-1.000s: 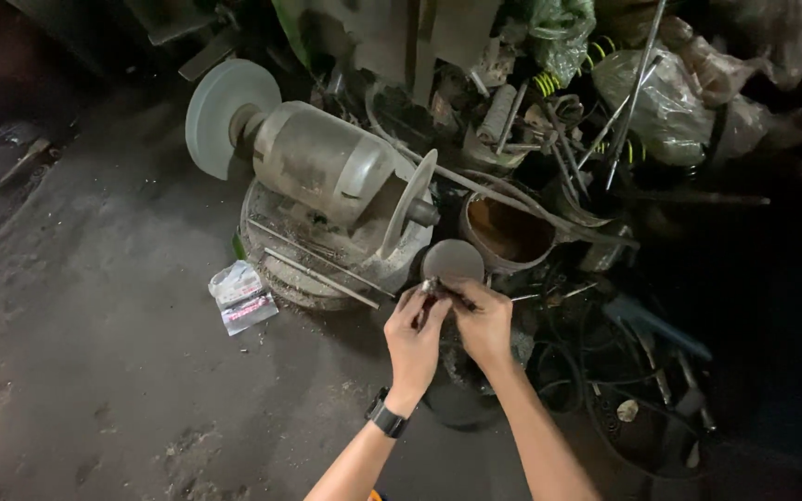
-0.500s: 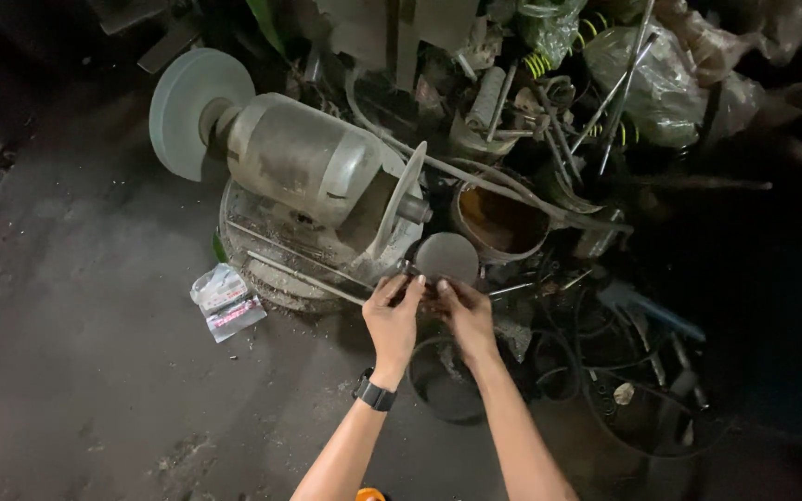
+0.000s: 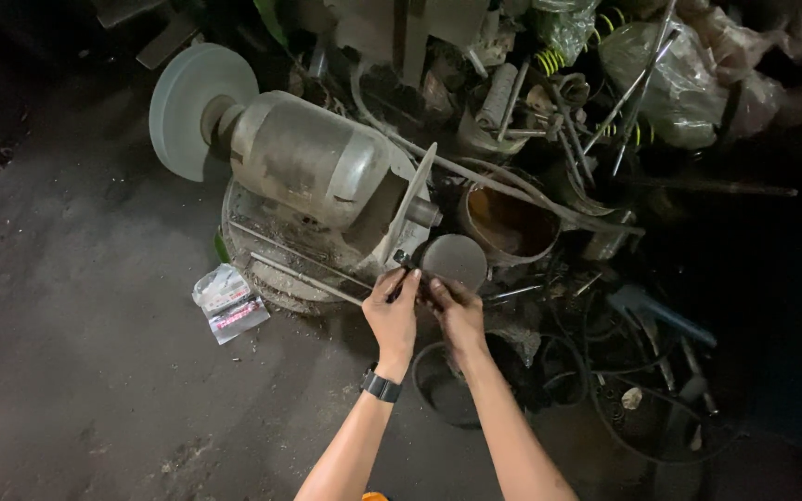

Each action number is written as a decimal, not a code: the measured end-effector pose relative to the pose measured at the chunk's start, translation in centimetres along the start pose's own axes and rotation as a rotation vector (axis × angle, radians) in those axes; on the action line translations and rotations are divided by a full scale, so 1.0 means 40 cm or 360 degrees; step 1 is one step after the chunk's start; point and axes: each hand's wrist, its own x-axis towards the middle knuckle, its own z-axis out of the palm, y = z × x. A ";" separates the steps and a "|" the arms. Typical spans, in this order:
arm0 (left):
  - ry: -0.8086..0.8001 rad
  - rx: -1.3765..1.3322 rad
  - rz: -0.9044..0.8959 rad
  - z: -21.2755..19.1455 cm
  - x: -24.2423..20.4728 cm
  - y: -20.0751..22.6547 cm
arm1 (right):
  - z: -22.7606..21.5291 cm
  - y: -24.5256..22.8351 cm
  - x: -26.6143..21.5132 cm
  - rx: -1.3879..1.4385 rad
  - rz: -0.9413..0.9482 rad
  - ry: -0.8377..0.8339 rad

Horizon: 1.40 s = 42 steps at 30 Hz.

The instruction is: The person picks up small metal parts from a workbench, wipes them with a dark cloth, and then grinds them against a bench grinder. They repeatedly inspect the parts on a clear glass plate between grinding sessions.

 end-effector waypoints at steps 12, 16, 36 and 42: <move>0.0069 0.0104 -0.0015 -0.013 0.009 0.000 | 0.016 0.019 0.029 0.0063 -0.0006 -0.0009; 0.0072 0.0038 0.0026 -0.013 0.014 -0.021 | 0.025 -0.003 0.012 0.0084 0.0044 -0.0004; 0.0046 -0.0505 -0.0507 0.019 0.004 -0.036 | 0.030 -0.166 -0.091 -0.0626 -0.0505 0.0238; -0.0063 -0.0855 -0.0715 0.019 -0.001 0.025 | 0.071 -0.250 -0.159 -0.0905 -0.0765 0.0248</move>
